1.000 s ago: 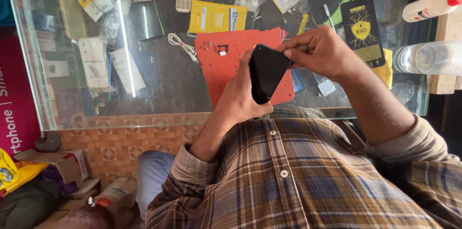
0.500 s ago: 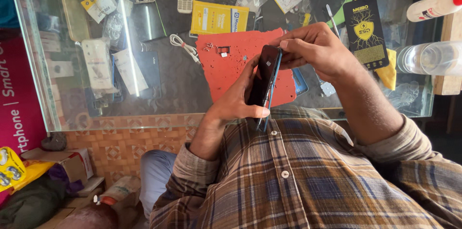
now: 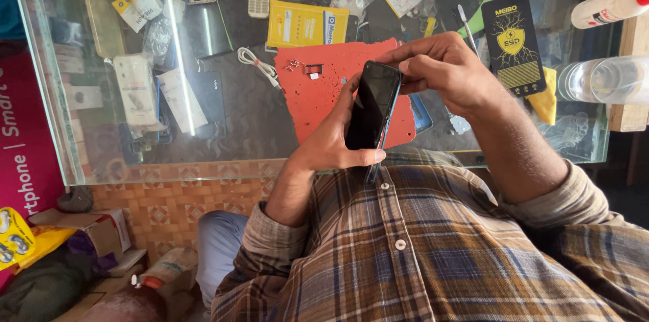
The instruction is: The person pries open the back cover of a smartphone and removes the internal battery, then uses a metal pry tool to work around the phone's frame and separate components on a repair bench. They handle the disassembled phone body, battery, and back cover, setting parts on the work mat.
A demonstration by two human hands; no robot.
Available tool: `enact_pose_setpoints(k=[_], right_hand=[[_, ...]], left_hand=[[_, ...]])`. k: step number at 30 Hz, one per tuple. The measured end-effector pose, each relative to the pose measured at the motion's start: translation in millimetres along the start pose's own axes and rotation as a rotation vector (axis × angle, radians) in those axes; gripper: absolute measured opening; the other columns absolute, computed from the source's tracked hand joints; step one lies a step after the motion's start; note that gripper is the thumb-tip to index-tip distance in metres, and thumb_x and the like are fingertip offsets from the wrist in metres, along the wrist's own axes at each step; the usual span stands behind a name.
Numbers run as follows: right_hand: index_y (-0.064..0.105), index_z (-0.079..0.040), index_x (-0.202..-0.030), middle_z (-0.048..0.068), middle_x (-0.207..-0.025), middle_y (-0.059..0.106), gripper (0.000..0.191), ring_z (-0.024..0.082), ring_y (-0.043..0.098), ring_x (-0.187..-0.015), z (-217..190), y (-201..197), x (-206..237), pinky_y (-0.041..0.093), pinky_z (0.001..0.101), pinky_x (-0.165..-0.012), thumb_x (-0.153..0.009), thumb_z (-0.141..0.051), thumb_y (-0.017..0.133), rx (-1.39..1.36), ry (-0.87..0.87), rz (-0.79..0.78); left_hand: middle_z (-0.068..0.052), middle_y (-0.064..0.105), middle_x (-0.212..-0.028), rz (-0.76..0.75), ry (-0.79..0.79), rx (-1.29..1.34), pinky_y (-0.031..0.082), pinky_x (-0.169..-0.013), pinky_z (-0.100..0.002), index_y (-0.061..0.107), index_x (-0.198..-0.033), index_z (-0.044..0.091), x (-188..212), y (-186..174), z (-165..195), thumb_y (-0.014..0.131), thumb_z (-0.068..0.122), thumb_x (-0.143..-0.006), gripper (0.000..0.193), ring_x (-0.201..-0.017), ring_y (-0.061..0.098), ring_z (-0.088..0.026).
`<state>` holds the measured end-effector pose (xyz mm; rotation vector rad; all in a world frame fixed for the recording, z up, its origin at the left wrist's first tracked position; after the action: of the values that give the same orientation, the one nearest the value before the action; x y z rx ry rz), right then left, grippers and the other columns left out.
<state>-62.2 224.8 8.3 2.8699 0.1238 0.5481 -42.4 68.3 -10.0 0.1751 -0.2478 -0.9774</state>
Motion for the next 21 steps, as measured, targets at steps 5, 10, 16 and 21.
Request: enact_pose_setpoints(k=[5, 10, 16, 21], right_hand=[[0.068, 0.013, -0.123, 0.019, -0.104, 0.075, 0.037, 0.02, 0.075, -0.088, 3, 0, 0, 0.063, 0.0352, -0.084, -0.094, -0.005, 0.053, -0.032, 0.002, 0.019], [0.068, 0.013, -0.122, 0.018, -0.105, 0.076, 0.038, 0.02, 0.076, -0.09, 6, -3, 0, 0.064, 0.0342, -0.084, -0.093, -0.005, 0.052, -0.047, 0.005, 0.016], [0.068, 0.011, -0.127, 0.017, -0.108, 0.076, 0.038, 0.015, 0.073, -0.096, 4, -4, 0, 0.059, 0.0269, -0.085, -0.091, 0.004, 0.056, 0.12, -0.02, -0.078], [0.066, 0.007, -0.13, 0.015, -0.108, 0.078, 0.042, 0.012, 0.073, -0.099, 7, -3, 0, 0.059, 0.0242, -0.086, -0.088, 0.008, 0.065, 0.281, -0.002, -0.154]], left_hand=[[-0.017, 0.032, -0.161, 0.008, 0.04, 0.017, 0.031, -0.127, -0.042, 0.008, -0.168, -0.002, 0, 0, 4, 0.086, 0.028, -0.08, 0.122, -0.154, 0.033, -0.03], [-0.018, 0.034, -0.16, 0.014, 0.02, 0.055, 0.029, -0.127, -0.042, 0.008, -0.166, -0.002, -1, 1, 1, 0.087, 0.027, -0.078, 0.122, -0.154, 0.033, -0.03], [-0.023, 0.043, -0.156, 0.138, 0.151, -0.397, 0.037, -0.123, -0.044, 0.018, -0.16, -0.003, 4, -8, 28, 0.089, 0.019, -0.072, 0.115, -0.149, 0.044, -0.036], [-0.022, 0.056, -0.145, 0.164, 0.098, -0.715, 0.055, -0.1, -0.046, 0.022, -0.161, 0.007, 10, -9, 44, 0.086, 0.016, -0.065, 0.116, -0.127, 0.063, -0.041]])
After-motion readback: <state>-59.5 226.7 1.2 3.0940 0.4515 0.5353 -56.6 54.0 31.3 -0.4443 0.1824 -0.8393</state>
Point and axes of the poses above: each hand's wrist, its own x-axis away from the middle knuckle, its own y-axis out of the palm, z = x × y, the point moved 10 cm from there along -x, towards the middle knuckle
